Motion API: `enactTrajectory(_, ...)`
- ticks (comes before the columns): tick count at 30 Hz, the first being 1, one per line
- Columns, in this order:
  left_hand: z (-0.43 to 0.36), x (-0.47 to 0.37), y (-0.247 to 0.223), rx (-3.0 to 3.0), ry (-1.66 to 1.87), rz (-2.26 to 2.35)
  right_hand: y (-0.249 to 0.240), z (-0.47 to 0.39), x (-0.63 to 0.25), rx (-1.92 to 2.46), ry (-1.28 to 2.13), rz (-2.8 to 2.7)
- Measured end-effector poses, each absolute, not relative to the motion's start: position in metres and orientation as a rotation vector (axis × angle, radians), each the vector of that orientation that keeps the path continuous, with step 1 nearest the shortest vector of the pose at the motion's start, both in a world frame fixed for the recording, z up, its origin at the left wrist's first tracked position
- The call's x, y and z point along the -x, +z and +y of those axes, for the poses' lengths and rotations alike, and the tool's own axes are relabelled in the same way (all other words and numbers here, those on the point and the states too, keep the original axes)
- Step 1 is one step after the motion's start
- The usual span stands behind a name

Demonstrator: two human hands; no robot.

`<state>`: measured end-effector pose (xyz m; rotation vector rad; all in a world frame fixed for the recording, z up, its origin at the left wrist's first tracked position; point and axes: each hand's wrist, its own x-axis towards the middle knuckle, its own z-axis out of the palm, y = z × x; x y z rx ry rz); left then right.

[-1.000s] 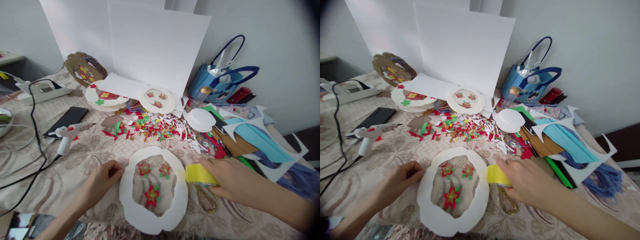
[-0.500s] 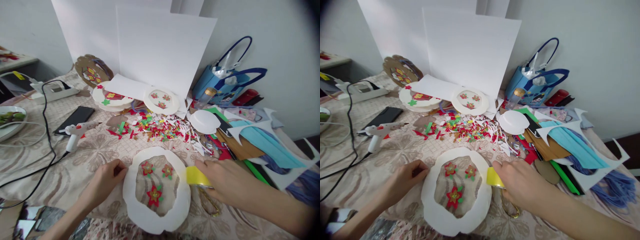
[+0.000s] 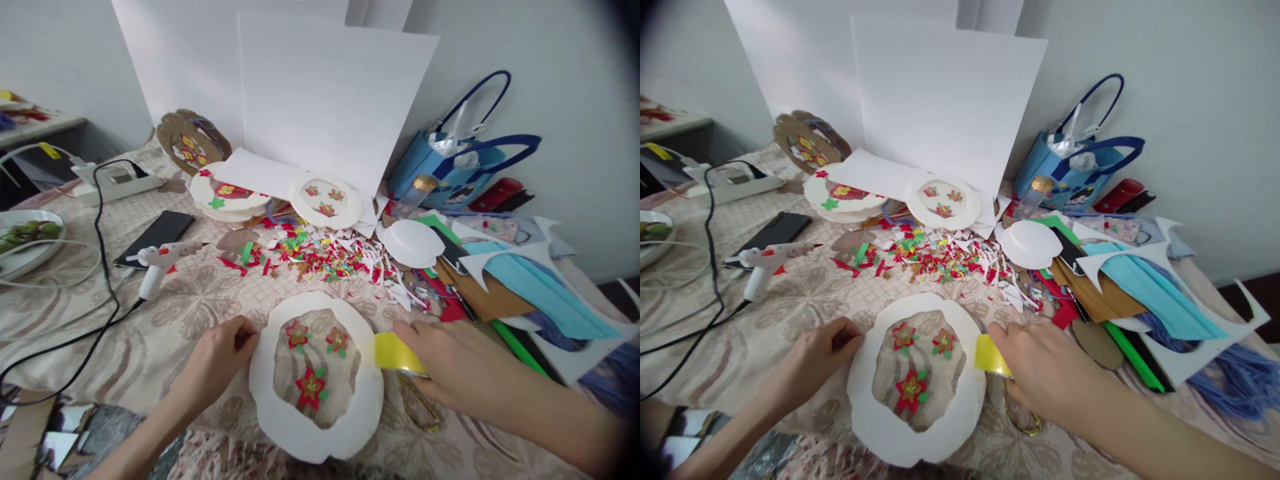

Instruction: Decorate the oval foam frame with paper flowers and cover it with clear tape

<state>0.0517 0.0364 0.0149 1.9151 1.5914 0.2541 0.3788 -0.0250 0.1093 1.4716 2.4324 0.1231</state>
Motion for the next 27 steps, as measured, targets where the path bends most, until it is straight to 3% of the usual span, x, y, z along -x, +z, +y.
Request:
enactTrajectory(17,0.019,-0.055,0.014,-2.091,0.183,1.7,0.113,-0.026,-0.377,-1.487,0.061,2.384)
enactTrajectory(27,0.016,-0.054,0.005,-2.181,0.322,1.757,0.112,-0.029,-0.378,-1.512,0.07,2.37)
